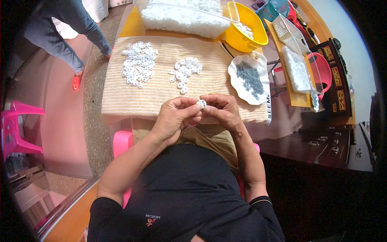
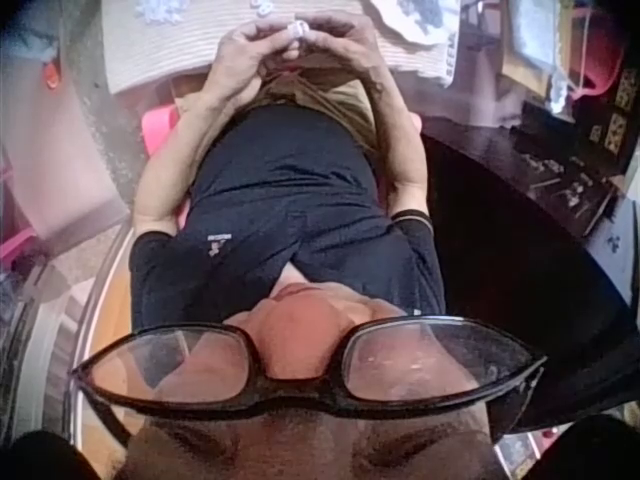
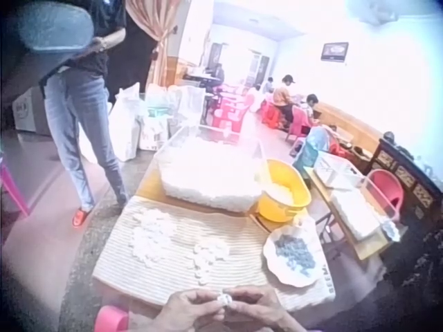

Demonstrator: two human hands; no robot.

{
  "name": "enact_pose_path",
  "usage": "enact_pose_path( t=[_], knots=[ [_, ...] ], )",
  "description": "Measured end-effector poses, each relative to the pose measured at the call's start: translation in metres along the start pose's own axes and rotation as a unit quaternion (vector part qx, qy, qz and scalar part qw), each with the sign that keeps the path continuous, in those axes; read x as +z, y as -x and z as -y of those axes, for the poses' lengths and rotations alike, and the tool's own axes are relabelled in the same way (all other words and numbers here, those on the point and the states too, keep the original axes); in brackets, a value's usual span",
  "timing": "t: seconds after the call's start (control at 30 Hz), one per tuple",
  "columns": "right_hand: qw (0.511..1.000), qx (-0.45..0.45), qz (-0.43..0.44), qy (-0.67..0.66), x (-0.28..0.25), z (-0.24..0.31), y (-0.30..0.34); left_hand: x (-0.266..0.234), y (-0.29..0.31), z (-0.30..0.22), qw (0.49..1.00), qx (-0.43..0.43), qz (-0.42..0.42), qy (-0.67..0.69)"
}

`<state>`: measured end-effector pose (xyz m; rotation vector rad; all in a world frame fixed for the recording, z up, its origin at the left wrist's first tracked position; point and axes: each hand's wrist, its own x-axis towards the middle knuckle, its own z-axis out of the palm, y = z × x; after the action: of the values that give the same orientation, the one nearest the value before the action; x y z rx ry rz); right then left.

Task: Manually assemble small white plastic components by inserting grey pins into them.

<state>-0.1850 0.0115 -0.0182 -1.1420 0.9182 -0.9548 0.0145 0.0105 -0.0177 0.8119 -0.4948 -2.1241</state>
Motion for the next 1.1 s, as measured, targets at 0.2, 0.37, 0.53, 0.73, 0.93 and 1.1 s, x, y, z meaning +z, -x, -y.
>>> enact_pose_path(
  t=[0.2, 0.37, 0.53, 0.73, 0.93, 1.1],
  knots=[
    [1.000, -0.011, -0.006, 0.003, 0.003, -0.001, 0.001, -0.001, 0.002, 0.000, 0.999, -0.020, 0.031, 0.021],
    [0.997, -0.059, 0.042, 0.002, 0.002, -0.002, -0.002, -0.002, 0.002, -0.002, 0.998, -0.023, 0.053, 0.023],
    [0.995, -0.080, 0.044, 0.050, 0.001, 0.005, 0.002, 0.000, 0.002, 0.000, 0.996, -0.025, 0.078, 0.032],
    [0.997, -0.058, 0.049, 0.022, 0.017, 0.025, 0.007, -0.005, 0.000, 0.005, 0.996, -0.007, 0.089, 0.021],
    [0.987, -0.107, 0.071, 0.091, 0.014, 0.021, 0.010, -0.001, 0.005, 0.004, 0.994, -0.006, 0.108, -0.006],
    [0.993, -0.074, 0.051, 0.083, 0.014, 0.021, 0.012, 0.002, 0.004, 0.004, 0.995, -0.001, 0.103, -0.012]
  ],
)
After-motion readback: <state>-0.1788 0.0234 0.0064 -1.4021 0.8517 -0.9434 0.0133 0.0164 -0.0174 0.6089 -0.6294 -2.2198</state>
